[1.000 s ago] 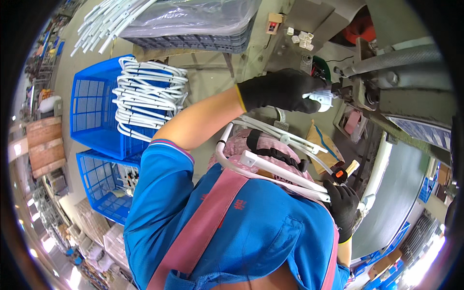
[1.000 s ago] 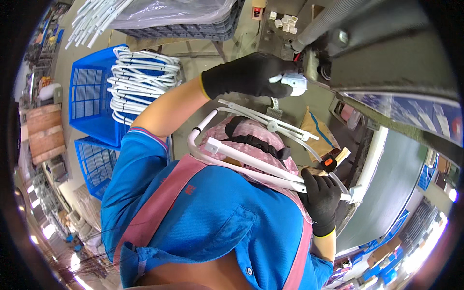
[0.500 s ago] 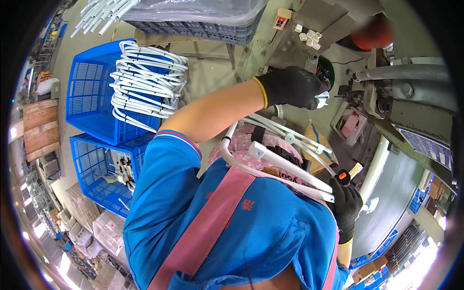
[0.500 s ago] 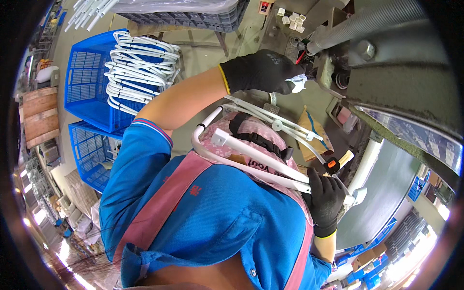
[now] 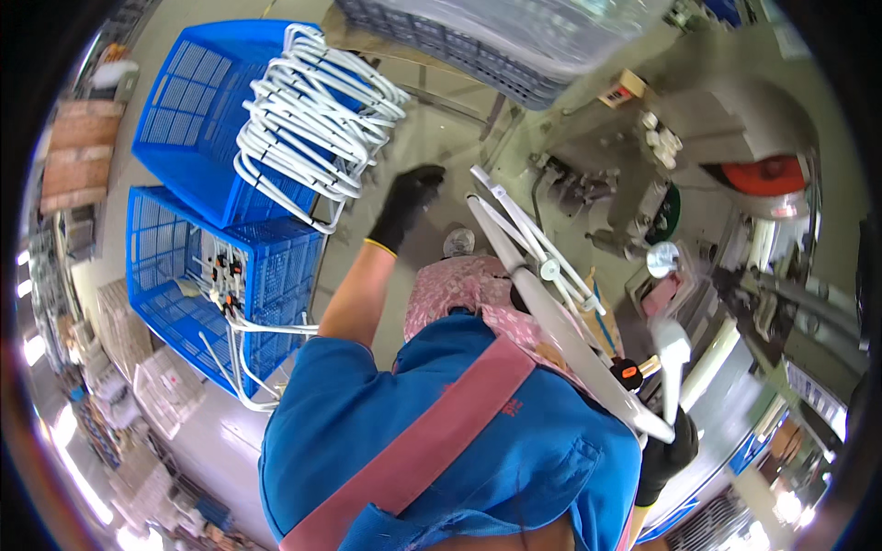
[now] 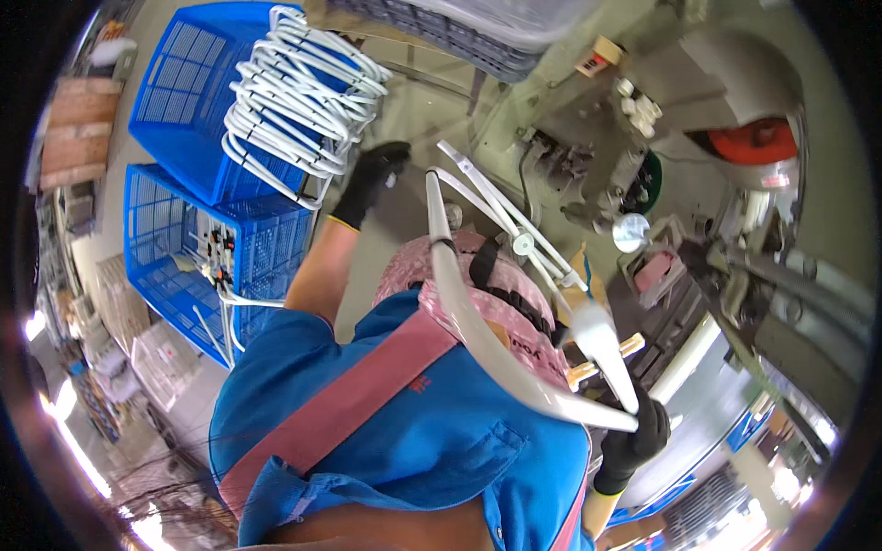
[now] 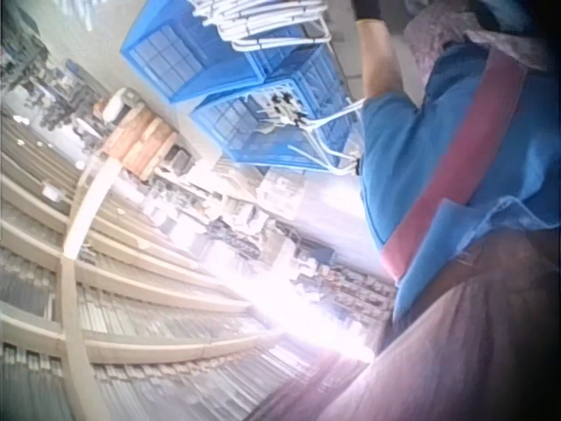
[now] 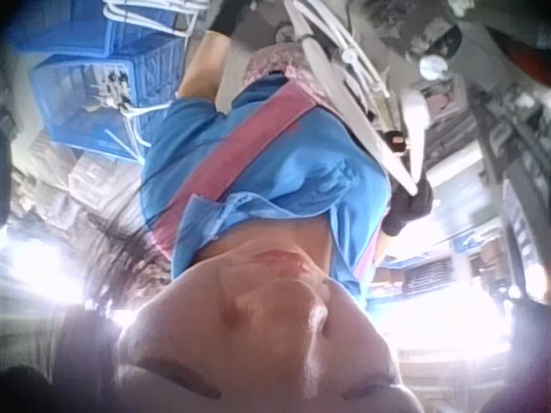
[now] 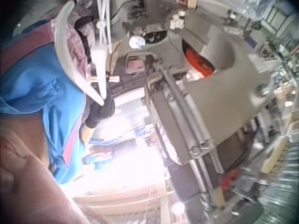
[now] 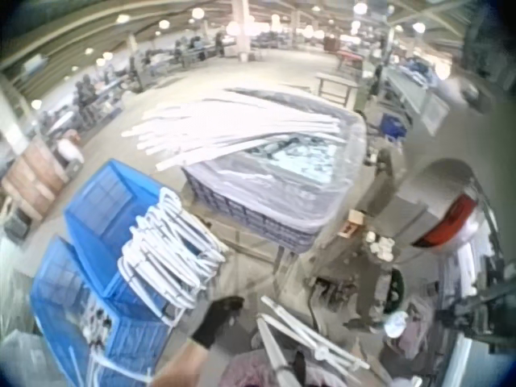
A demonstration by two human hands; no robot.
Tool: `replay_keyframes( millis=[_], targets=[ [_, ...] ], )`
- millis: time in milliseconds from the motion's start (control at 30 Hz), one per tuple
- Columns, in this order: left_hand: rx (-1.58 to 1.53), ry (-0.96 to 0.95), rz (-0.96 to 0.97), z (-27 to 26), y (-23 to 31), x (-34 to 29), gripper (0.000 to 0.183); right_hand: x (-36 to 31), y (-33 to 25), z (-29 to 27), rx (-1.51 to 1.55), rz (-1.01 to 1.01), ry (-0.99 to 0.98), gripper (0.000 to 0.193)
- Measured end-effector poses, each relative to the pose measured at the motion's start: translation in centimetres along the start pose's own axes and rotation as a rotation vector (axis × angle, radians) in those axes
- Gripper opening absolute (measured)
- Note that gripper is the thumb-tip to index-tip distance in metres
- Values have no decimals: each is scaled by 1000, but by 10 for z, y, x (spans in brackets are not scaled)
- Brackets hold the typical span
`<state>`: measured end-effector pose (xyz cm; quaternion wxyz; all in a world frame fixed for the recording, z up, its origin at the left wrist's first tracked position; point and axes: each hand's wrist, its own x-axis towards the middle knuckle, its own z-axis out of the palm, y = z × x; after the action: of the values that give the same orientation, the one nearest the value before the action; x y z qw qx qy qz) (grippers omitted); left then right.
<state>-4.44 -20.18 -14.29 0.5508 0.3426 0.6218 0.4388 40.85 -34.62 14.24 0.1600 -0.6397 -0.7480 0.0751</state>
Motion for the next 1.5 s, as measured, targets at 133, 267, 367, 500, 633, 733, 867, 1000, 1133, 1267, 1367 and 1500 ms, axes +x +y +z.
replay_keyframes(
  millis=[133, 267, 367, 500, 633, 733, 867, 1000, 1133, 1267, 1367, 1500],
  targets=[
    [-491, -287, 137, 20, -37, 5, 48, -14, 7, -2, 51, 156, 66, 18],
    [-758, -479, 276, 23, 6, 21, 45, -29, 19, 4, 529, 352, 247, 15],
    [-544, -494, 334, 13, 57, 19, 37, -35, 44, 10, 332, 349, 328, 22],
    [-294, -504, 609, 5, 121, -2, 31, -52, 74, 32, 419, 401, 408, 24],
    [-221, -532, 687, 10, 164, -15, 33, -66, 78, 59, 498, 471, 484, 26],
    [-247, -589, 712, 15, 183, -14, 36, -65, 67, 69, 560, 381, 340, 33],
    [-277, -681, 619, 21, 198, -5, 41, -46, 53, 58, 755, 638, 446, 37],
    [-340, -625, 693, 27, 214, 11, 44, -26, 34, 32, 622, 524, 460, 39],
    [-263, -629, 762, 22, 227, 25, 43, -10, 17, 13, 477, 433, 457, 39],
    [-224, -599, 910, 21, 231, 29, 41, -2, 10, 8, 532, 446, 488, 39],
    [-165, -548, 1083, 21, 231, 34, 37, 0, 11, 7, 585, 446, 494, 38],
    [62, -432, 1500, 17, 231, 48, 38, 2, 10, 2, 546, 434, 475, 39]
  ],
)
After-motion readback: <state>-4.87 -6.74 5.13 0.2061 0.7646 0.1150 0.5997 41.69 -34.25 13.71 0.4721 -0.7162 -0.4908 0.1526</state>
